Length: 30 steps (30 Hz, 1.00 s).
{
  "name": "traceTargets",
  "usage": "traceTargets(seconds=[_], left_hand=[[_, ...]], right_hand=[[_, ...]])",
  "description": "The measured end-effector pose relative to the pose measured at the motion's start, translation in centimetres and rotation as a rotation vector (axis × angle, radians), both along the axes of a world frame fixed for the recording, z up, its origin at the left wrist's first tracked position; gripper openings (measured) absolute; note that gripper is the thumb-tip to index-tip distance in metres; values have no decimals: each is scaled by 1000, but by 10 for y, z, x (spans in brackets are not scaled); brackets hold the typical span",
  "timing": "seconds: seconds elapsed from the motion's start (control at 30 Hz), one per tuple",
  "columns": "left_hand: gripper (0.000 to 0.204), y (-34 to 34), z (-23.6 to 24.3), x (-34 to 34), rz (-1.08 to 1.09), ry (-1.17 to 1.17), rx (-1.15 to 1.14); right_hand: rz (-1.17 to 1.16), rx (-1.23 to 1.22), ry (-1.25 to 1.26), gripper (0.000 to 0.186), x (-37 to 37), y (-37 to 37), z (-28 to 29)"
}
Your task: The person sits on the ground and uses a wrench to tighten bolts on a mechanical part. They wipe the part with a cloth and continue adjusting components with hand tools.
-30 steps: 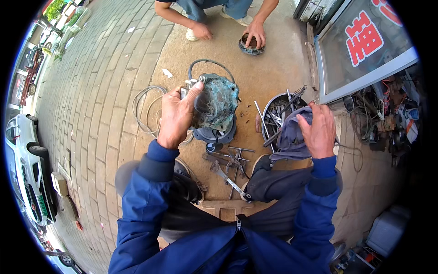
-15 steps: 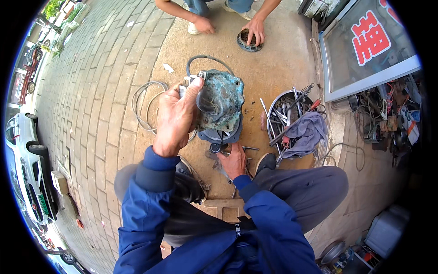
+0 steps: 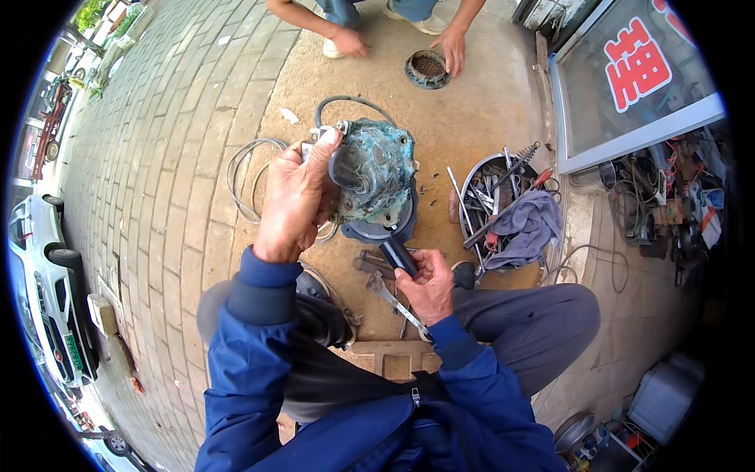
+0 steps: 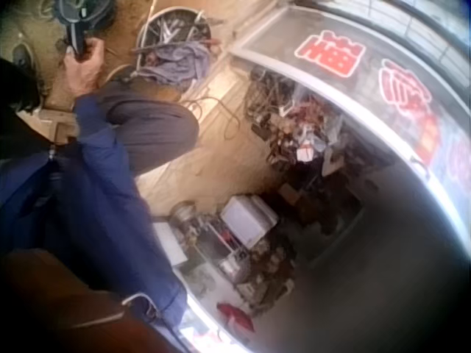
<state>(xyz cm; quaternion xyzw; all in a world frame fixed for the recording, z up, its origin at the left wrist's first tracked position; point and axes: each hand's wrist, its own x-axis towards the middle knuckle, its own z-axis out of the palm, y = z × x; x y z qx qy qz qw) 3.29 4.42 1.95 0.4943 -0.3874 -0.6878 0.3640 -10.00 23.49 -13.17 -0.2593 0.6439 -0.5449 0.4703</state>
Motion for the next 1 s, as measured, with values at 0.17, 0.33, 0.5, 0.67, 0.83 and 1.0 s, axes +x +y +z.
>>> traceTargets(seconds=[0.17,0.33,0.5,0.67,0.83,1.0], left_hand=[[35,-1,4,8,-124,-61,-67],[33,5,2,14,-240,-181,-114],[31,13,14,8,-307,-204,-94],[26,23,-8,4,-309,-285,-212],[26,36,-21,-5,-293,-384,-294],[29,43,-37,-16,-303,-508,-420]], right_hand=[[204,-50,37,44,-59,-35,24],[493,-121,109,47,-88,-87,14],[496,-22,-75,37,-93,-121,9],[432,-30,-75,31,-84,-122,1],[308,-94,-95,27,-75,-107,1],[207,-100,-420,33,-79,-90,-12]])
